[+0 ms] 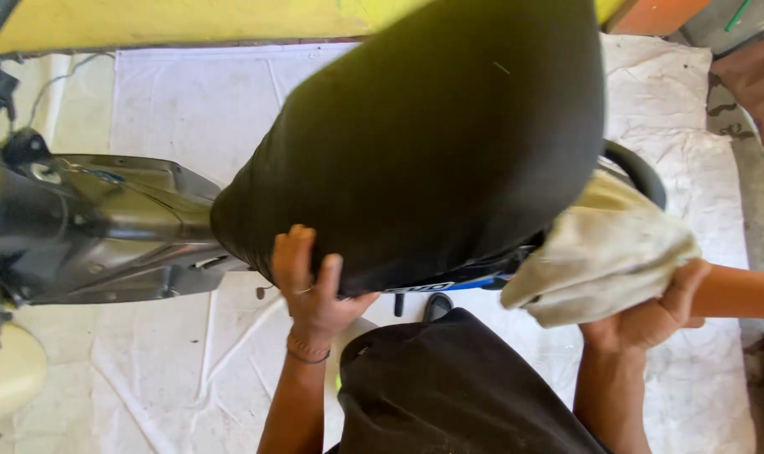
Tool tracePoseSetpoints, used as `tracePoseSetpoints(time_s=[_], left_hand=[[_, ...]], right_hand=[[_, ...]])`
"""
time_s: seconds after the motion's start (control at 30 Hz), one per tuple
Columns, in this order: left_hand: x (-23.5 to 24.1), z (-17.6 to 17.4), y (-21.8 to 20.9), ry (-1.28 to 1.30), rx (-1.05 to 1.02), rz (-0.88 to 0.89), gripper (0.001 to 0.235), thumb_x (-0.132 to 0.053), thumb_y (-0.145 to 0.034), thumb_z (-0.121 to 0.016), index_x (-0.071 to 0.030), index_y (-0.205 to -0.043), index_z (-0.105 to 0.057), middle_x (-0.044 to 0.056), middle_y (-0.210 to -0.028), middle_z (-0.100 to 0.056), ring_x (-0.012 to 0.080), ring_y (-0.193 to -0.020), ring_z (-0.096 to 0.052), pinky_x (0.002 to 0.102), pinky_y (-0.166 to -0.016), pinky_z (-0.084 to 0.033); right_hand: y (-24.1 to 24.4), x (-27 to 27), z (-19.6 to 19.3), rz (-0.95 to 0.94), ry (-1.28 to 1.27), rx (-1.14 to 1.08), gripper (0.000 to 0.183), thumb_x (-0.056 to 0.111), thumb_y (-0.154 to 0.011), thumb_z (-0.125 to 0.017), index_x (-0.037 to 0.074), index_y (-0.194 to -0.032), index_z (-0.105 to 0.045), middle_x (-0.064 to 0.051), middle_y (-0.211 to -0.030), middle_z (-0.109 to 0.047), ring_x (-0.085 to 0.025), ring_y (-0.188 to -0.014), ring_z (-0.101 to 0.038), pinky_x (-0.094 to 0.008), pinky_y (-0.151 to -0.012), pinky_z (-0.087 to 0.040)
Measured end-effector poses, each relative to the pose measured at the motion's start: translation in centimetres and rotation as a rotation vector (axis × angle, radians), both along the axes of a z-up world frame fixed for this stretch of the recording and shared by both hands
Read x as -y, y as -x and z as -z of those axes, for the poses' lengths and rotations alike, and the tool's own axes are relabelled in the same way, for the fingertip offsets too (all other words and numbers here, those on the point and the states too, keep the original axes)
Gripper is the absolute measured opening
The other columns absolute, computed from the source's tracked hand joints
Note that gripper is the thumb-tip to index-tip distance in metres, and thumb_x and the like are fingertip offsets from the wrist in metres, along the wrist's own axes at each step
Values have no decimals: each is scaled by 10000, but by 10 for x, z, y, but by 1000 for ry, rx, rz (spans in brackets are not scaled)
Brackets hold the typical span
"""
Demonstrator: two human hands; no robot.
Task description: The person wipes the black seat of a motorcycle with a cloth. They repeatedly rub the surface of the seat, folding the cloth and adjusting their grip to clean different areas of the seat.
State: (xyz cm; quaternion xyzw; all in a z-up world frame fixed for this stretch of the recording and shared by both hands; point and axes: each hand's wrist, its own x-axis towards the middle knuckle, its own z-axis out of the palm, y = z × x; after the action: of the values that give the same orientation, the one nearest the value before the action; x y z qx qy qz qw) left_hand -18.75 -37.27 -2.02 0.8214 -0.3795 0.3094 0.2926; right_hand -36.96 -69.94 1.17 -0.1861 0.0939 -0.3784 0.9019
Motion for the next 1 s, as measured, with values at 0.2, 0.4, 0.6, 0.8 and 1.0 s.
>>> tracePoseSetpoints(time_s=[0.2, 0.4, 0.6, 0.8, 1.0], left_hand=[[84, 92, 45, -268, -28, 63, 898, -314, -686, -959, -319, -1439, -470, 116, -1510, -356, 333, -1412, -399, 626, -1170, -313], [118, 146, 68, -375, -23, 71, 931, -215, -748, -915, -325, -1515, -400, 111, -1505, -367, 339, -1395, -422, 641, -1142, -364], [133, 180, 75, -474, -22, 69, 898, -166, -820, -865, -334, -1539, -354, 106, -1508, -347, 317, -1415, -371, 625, -1153, -332], [134, 207, 78, -517, -54, 74, 898, -125, -865, -826, -353, -1564, -311, 82, -1554, -286, 288, -1464, -284, 651, -1161, -269], [145, 233, 73, -253, 180, 40, 678, -111, -870, -606, -309, -1504, -471, 162, -1487, -473, 351, -1408, -464, 770, -1072, -317]], right_hand=[[60, 51, -4, 193, -102, -213, 664, 225, -933, -723, -34, -1505, -507, -195, -1323, -661, -308, -1178, -670, -516, -1116, -490], [67, 53, -12, 191, 131, -496, 432, 248, -1074, -434, 66, -1464, -470, -115, -1432, -560, -200, -1294, -582, -353, -1172, -480], [74, 60, 33, 275, 392, -641, 301, 310, -1109, -516, 106, -1330, -522, -30, -1259, -635, -92, -1092, -670, -199, -945, -592], [49, 74, 60, 208, 1141, -924, 248, 157, -1177, -444, -35, -1328, -491, -122, -1052, -569, -183, -812, -549, -293, -680, -508], [-4, 75, 155, 624, 2099, -1057, 145, 195, -926, -804, 53, -952, -788, -171, -836, -616, -426, -871, -661, -546, -821, -517]])
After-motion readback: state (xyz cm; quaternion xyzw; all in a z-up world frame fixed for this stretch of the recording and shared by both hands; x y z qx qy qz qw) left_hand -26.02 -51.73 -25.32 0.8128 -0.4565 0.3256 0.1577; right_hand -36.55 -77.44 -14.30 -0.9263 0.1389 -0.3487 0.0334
